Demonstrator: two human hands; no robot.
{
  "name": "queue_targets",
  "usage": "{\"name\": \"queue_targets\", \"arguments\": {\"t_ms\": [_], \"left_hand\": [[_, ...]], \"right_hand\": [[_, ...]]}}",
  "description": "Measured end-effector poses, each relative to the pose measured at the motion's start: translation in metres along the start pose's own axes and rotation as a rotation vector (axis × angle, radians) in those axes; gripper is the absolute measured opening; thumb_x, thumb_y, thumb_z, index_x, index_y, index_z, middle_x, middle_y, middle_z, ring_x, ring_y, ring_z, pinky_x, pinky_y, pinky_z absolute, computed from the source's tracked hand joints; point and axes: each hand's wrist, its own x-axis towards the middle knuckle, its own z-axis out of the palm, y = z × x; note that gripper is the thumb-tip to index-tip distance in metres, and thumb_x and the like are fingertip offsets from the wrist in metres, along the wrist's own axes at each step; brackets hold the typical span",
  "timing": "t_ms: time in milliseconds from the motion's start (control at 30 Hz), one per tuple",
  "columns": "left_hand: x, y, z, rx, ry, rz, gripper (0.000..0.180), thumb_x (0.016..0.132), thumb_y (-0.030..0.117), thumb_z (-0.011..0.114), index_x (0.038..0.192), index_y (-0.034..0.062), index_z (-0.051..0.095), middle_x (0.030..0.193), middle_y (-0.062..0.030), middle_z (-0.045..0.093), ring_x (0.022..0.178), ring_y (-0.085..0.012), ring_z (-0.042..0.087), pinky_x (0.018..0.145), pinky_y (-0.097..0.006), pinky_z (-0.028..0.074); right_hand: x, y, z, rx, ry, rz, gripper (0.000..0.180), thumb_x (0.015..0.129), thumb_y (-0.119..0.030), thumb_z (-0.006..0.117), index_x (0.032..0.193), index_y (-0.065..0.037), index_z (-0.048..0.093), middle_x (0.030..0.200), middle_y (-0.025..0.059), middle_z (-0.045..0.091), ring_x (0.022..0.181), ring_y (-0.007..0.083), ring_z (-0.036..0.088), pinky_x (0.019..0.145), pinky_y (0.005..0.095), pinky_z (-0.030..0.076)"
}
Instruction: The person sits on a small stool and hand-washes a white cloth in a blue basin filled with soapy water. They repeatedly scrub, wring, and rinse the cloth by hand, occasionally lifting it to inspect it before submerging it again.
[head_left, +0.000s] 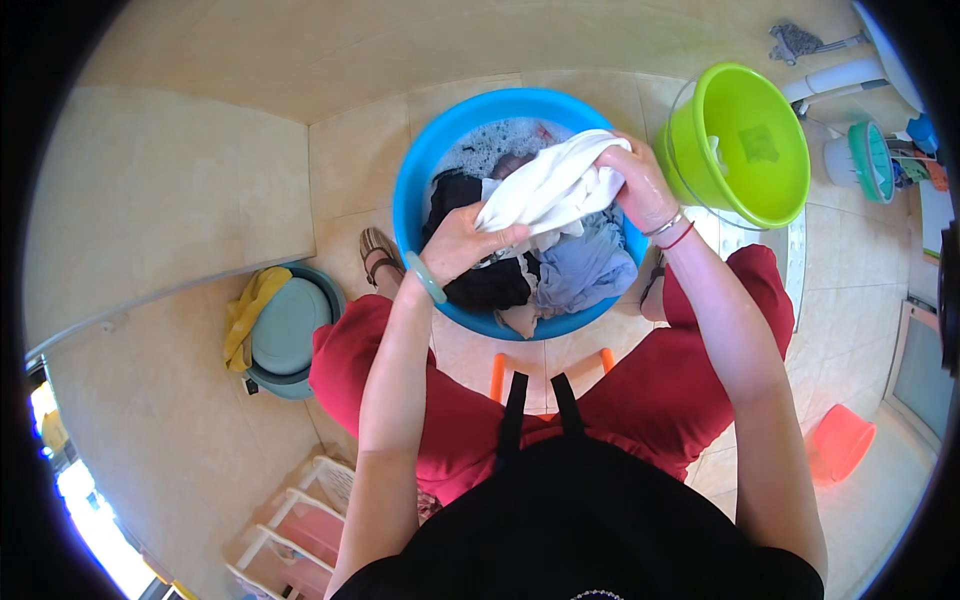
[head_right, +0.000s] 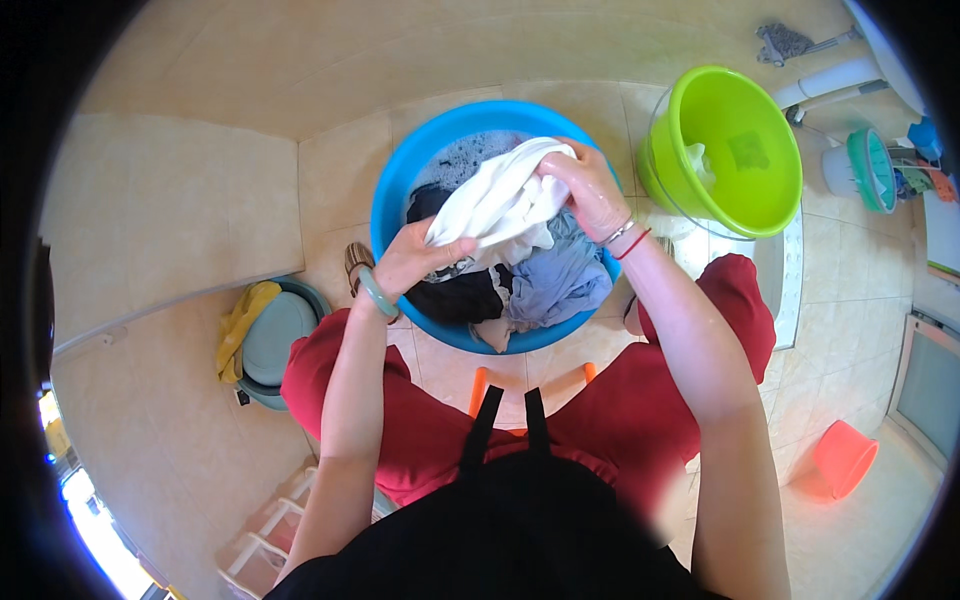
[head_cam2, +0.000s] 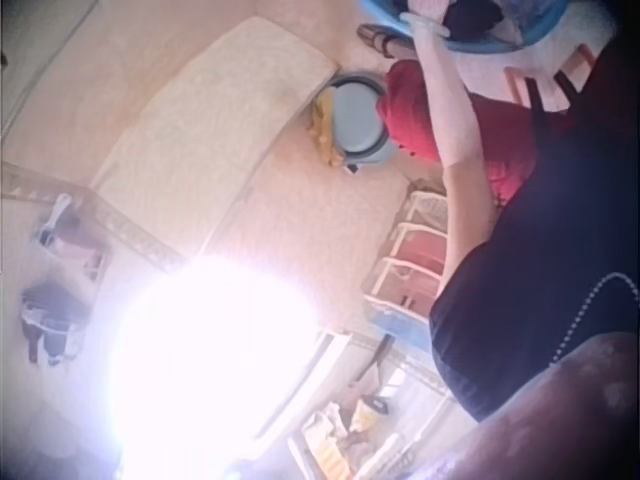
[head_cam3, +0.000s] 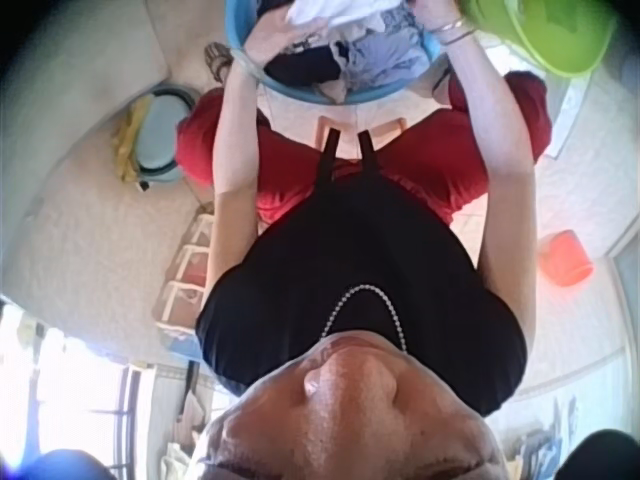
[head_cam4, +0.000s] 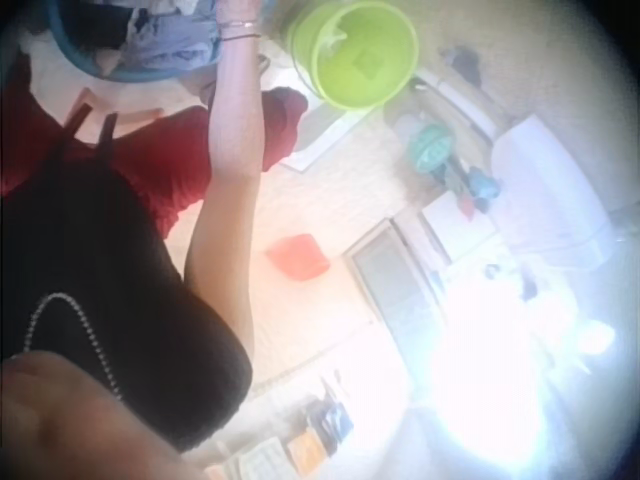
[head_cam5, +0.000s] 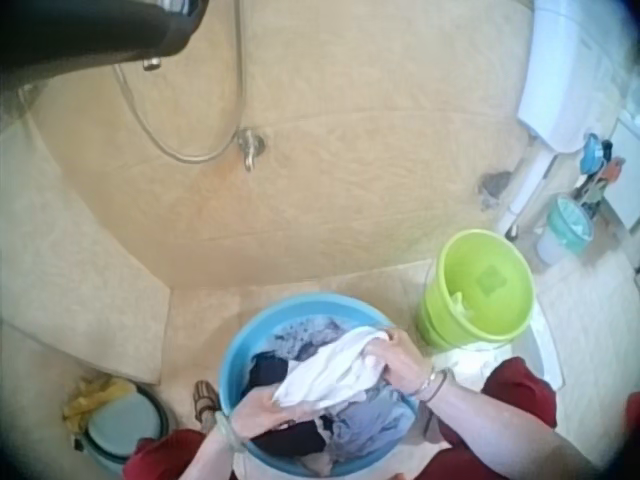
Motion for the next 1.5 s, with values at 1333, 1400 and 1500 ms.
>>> {"name": "queue_targets", "arguments": {"t_ms": [1333,1400,1500], "left_hand": [[0.037,-0.071,0.051,-1.334,0.169,0.079,0.022,0.093,0.036,0.048,0.095,0.0161,0.058,0.077,-0.0016,0.052,0.072,-0.0158,0.052,0.067,-0.029,0.045],[0.03,-0.063,0.067,-1.234,0.303,0.124,0.025,0.095,0.039,0.044,0.098,0.017,0.056,0.08,-0.0014,0.05,0.075,-0.0167,0.051,0.071,-0.029,0.044],[0.047,-0.066,0.081,-1.161,0.243,0.174,0.03,0.098,0.035,0.036,0.101,0.0112,0.055,0.096,-0.0016,0.058,0.092,-0.0174,0.057,0.082,-0.033,0.046]], "right_hand": [[-0.037,0.059,0.125,-1.178,0.033,-0.673,0.018,0.086,-0.023,0.056,0.076,-0.009,0.059,0.073,0.0123,0.057,0.061,0.0312,0.059,0.052,0.0416,0.049],[-0.037,0.056,0.126,-1.122,0.049,-0.613,0.022,0.086,-0.025,0.054,0.071,-0.01,0.06,0.071,0.013,0.058,0.06,0.0312,0.06,0.051,0.0432,0.049],[0.001,0.068,0.091,-1.127,0.123,-0.551,0.025,0.087,-0.026,0.053,0.072,-0.008,0.06,0.069,0.0171,0.059,0.061,0.034,0.06,0.052,0.0448,0.049]]}}
